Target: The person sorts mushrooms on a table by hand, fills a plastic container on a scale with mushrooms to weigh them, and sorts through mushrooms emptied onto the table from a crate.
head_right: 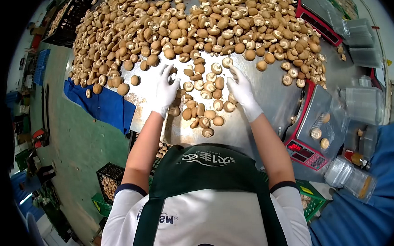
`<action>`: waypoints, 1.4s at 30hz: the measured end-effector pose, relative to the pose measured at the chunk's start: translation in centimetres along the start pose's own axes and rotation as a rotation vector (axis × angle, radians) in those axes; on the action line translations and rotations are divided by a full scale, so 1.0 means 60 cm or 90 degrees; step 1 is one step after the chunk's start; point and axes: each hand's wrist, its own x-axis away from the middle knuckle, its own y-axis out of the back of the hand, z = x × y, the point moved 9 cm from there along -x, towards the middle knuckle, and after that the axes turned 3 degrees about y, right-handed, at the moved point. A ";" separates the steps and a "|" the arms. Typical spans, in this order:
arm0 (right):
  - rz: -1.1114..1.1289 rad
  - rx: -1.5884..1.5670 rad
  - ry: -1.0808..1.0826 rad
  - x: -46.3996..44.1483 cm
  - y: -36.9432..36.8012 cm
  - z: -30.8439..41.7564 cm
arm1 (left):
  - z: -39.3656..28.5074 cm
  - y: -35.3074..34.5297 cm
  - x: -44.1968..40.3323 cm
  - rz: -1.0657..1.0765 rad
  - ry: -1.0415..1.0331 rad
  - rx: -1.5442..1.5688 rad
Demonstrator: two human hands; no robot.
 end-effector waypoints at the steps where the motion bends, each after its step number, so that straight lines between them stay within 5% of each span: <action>1: 0.015 0.023 0.012 -0.019 -0.020 0.015 | -0.020 -0.004 -0.017 0.010 -0.058 -0.080; 3: 0.070 0.129 0.051 -0.053 -0.064 0.032 | -0.038 -0.015 -0.038 0.033 -0.102 -0.149; 11: 0.330 0.446 0.137 0.005 -0.169 0.117 | 0.110 -0.005 -0.011 0.066 0.224 0.348; 14: 0.219 0.354 -0.014 -0.031 -0.151 0.108 | 0.106 -0.005 0.000 0.113 0.248 0.348; 17: 0.077 0.283 0.097 -0.070 -0.165 0.140 | 0.073 -0.002 -0.004 0.098 0.149 0.196; 23: 0.189 0.511 0.130 -0.074 -0.219 0.155 | 0.098 -0.014 -0.008 0.098 0.290 0.311; 29: 0.204 -0.002 -0.096 -0.052 -0.184 0.045 | 0.094 -0.006 0.010 0.155 0.261 0.384; 30: 0.148 -0.014 -0.006 -0.049 -0.168 0.054 | 0.090 -0.007 0.018 0.173 0.264 0.363; 34: 0.113 -0.182 -0.051 -0.026 -0.121 0.055 | 0.059 -0.003 0.036 0.231 0.353 0.310; 38: 0.008 -0.236 -0.106 -0.004 -0.068 0.076 | 0.041 0.008 -0.032 0.029 0.080 0.128; 42: -0.007 -0.214 -0.078 0.007 -0.049 0.088 | 0.001 -0.009 -0.067 0.029 0.061 -0.233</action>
